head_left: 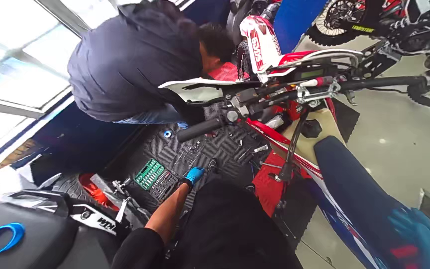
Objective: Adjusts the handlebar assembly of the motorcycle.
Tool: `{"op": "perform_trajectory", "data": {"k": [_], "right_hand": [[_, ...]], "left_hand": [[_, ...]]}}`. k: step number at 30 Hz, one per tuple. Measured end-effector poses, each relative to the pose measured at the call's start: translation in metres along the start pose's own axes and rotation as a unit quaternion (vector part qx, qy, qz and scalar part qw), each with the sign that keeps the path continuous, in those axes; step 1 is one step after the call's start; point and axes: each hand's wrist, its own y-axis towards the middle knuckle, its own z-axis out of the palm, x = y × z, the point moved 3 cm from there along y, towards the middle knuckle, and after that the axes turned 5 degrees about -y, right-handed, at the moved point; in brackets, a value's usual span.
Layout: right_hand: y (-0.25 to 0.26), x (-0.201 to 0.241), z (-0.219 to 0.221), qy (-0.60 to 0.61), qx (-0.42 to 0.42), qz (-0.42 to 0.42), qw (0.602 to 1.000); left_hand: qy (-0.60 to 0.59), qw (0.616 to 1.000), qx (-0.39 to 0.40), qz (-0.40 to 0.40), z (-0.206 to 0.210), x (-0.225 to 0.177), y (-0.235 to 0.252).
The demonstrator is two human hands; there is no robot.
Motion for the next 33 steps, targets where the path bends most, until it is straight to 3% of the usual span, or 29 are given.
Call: {"op": "perform_trajectory", "data": {"k": [4, 7, 8, 10, 11, 12, 13, 24, 33], "right_hand": [[0.011, -0.033, -0.016, 0.061, 0.008, 0.073, 0.995], [0.019, -0.061, -0.022, 0.100, 0.007, -0.040, 0.994], [0.019, -0.052, -0.022, 0.100, -0.004, -0.016, 0.995], [0.026, -0.031, -0.019, 0.054, -0.031, 0.141, 0.988], [0.036, -0.040, -0.019, 0.062, -0.023, 0.181, 0.981], [0.049, -0.099, -0.020, 0.071, 0.012, -0.025, 0.997], [0.063, -0.138, -0.019, 0.096, 0.026, -0.088, 0.991], [0.135, -0.220, -0.008, 0.097, 0.046, 0.119, 0.987], [0.150, -0.237, -0.007, 0.168, -0.018, 0.175, 0.970]], "left_hand": [[-0.004, 1.000, 0.000, -0.010, 0.042, 0.003, -0.016], [0.008, 1.000, -0.005, -0.012, 0.065, 0.003, -0.030], [0.009, 1.000, -0.009, -0.011, 0.071, 0.002, -0.035], [0.004, 1.000, -0.016, -0.012, 0.082, 0.002, -0.040], [-0.006, 1.000, -0.021, -0.012, 0.088, 0.003, -0.042], [-0.017, 0.999, -0.028, -0.011, 0.093, 0.005, -0.043], [-0.028, 0.999, -0.036, -0.009, 0.099, 0.006, -0.045], [-0.147, 0.983, -0.105, -0.024, 0.142, 0.023, -0.081], [-0.126, 0.985, -0.100, -0.055, 0.146, 0.040, -0.074]]}}
